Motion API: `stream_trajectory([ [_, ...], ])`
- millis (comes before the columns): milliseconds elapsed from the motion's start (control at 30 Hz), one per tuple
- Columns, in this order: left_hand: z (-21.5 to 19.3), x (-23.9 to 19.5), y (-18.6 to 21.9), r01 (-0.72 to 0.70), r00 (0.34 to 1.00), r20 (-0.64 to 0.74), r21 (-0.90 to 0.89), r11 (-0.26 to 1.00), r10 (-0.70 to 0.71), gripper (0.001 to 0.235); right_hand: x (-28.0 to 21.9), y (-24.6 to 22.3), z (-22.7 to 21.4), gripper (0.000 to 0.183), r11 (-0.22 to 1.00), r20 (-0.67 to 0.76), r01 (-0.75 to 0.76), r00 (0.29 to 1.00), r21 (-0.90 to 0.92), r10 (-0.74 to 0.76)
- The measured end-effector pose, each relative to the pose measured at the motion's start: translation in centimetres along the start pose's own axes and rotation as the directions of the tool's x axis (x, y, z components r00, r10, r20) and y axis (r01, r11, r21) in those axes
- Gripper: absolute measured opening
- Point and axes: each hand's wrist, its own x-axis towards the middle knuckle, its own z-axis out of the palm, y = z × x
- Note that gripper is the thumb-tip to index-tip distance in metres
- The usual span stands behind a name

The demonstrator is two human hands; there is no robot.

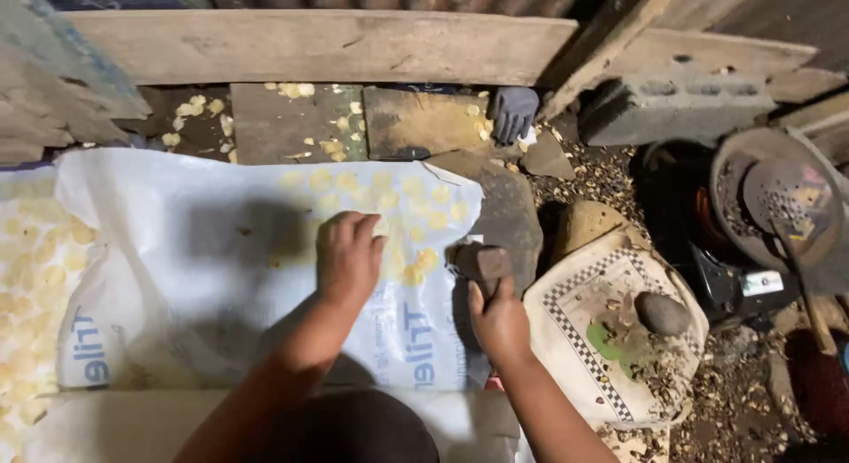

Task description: The person uses a stone to crush cassava pieces on a patterned cloth, then uses a hammer to flatten them on a white sack. They also stir dark beans in a pan on a gas stove using a slotted spoon.

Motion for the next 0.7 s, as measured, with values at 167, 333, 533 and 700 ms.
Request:
stream_trajectory([
  [167, -0.8, -1.9, -2.7, 0.111, 0.993, -0.033, 0.011, 0.994, -0.11, 0.024, 2.1, -1.5, -4.7, 0.045, 0.999, 0.094, -0.032, 0.995, 0.024, 0.03],
  [333, -0.7, -2.1, -2.8, 0.082, 0.997, -0.006, 0.003, 0.997, -0.082, 0.014, -0.1, -3.1, -6.5, 0.047, 0.989, 0.042, -0.105, 0.994, 0.108, 0.101],
  [533, 2.7, -2.5, 3.1, -0.127, 0.981, 0.132, -0.101, 0.987, 0.139, 0.022, 0.0, 1.2, -1.7, 0.046, 0.997, 0.067, -0.071, 0.995, 0.018, 0.07],
  [700, 5.9, -3.9, 4.3, -0.134, 0.955, 0.237, -0.189, 0.973, 0.177, 0.03, -0.9, -4.1, -10.0, 0.036, 0.971, 0.023, -0.126, 0.992, 0.204, 0.124],
])
